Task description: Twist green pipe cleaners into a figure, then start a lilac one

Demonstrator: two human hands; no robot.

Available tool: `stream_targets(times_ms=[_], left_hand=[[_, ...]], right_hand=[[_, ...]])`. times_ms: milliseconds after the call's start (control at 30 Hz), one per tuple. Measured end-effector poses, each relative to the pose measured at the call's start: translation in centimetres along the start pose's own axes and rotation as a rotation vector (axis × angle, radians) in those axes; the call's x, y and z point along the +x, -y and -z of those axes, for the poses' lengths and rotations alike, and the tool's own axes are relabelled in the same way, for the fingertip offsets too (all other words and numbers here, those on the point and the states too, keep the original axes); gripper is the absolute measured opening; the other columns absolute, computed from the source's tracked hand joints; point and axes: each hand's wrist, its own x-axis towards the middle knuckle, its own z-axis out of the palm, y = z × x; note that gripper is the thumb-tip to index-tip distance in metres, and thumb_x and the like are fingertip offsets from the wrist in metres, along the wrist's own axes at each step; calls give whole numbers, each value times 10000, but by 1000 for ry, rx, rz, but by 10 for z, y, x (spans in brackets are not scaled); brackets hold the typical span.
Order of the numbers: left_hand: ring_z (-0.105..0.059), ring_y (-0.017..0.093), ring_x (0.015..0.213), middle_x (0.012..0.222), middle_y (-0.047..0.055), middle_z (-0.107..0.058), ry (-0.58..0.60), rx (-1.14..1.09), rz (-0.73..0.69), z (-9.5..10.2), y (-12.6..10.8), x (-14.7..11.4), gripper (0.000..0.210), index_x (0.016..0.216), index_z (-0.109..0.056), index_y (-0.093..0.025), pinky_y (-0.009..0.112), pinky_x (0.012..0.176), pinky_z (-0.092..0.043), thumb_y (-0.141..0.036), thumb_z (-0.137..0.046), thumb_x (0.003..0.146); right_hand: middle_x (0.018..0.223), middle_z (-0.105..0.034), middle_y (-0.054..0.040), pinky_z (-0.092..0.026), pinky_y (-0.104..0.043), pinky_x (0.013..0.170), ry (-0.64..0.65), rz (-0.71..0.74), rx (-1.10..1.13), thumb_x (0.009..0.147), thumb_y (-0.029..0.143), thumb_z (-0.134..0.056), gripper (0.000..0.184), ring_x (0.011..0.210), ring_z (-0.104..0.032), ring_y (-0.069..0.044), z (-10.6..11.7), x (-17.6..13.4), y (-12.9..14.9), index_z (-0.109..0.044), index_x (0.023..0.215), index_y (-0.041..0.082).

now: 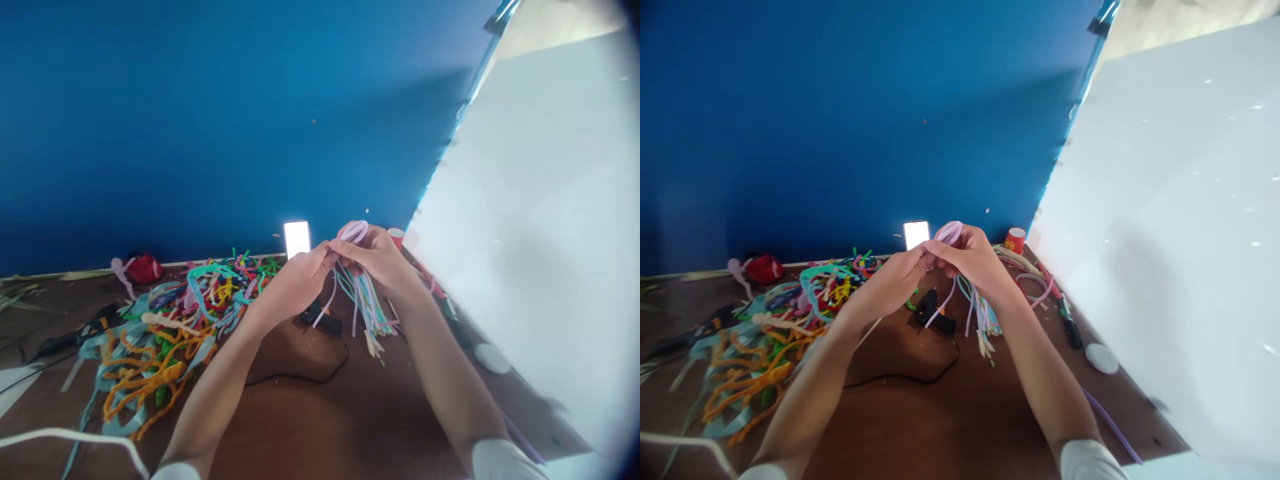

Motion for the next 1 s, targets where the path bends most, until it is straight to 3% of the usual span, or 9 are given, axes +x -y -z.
stream_targets(times_ms=[200, 333, 433, 500, 567, 800, 1000], left_hand=[[-444, 113, 595, 692, -9, -534, -118, 28, 31, 6, -5, -8, 293, 880, -507, -184, 261, 578, -288, -360, -327, 1029], [-368, 99, 563, 650, -28, -426, -236, -161, 67, 8, -3, -9, 324, 829, -455, -192, 244, 536, -272, -421, -329, 1022], [-292, 86, 513, 622, -47, -346, -166, -411, 92, 4, 3, -4, 334, 828, -451, -196, 231, 480, -236, -465, -360, 1003], [-247, 77, 485, 611, -60, -300, -80, -586, 114, -1, 5, -1, 328, 822, -443, -199, 222, 447, -204, -472, -380, 994], [-217, 70, 468, 603, -68, -272, -39, -697, 131, -4, 6, 2, 324, 811, -433, -202, 210, 425, -179, -471, -401, 988], [-163, 54, 447, 599, -81, -214, -15, -828, 162, 0, 7, 1, 333, 816, -421, -210, 179, 391, -117, -504, -436, 972], [-161, 49, 443, 598, -83, -216, -59, -845, 144, 8, 9, -1, 327, 816, -418, -209, 169, 380, -106, -493, -437, 977]], right_hand=[[670, -592, 37, -341, -219, 452, 76, 4, 25, 756, 327, -790, 300, 513, -496, -79, 1, -2, 2, -614, 967, 208], [735, -617, 29, -406, -235, 565, 168, -12, -207, 771, 341, -760, 351, 634, -555, -105, 14, 3, -1, -603, 1058, 216], [817, -657, -9, -447, -271, 683, 120, 22, -553, 842, 354, -658, 235, 738, -598, -136, 24, 13, -22, -612, 1013, 199], [877, -687, -31, -443, -280, 713, 79, -36, -802, 896, 333, -558, 201, 780, -623, -154, 27, 22, -45, -596, 1040, 199], [961, -706, -52, -435, -278, 745, 229, -194, -1095, 927, 269, -468, 228, 844, -638, -165, 28, 29, -69, -588, 1108, 202], [980, -715, -75, -381, -260, 629, 565, -378, -1285, 643, 3, -623, 374, 845, -647, -214, 27, 28, -127, -712, 941, 211], [944, -707, -89, -369, -256, 622, 615, -379, -1357, 665, -2, -592, 285, 816, -639, -194, 35, 31, -136, -729, 836, 180]])
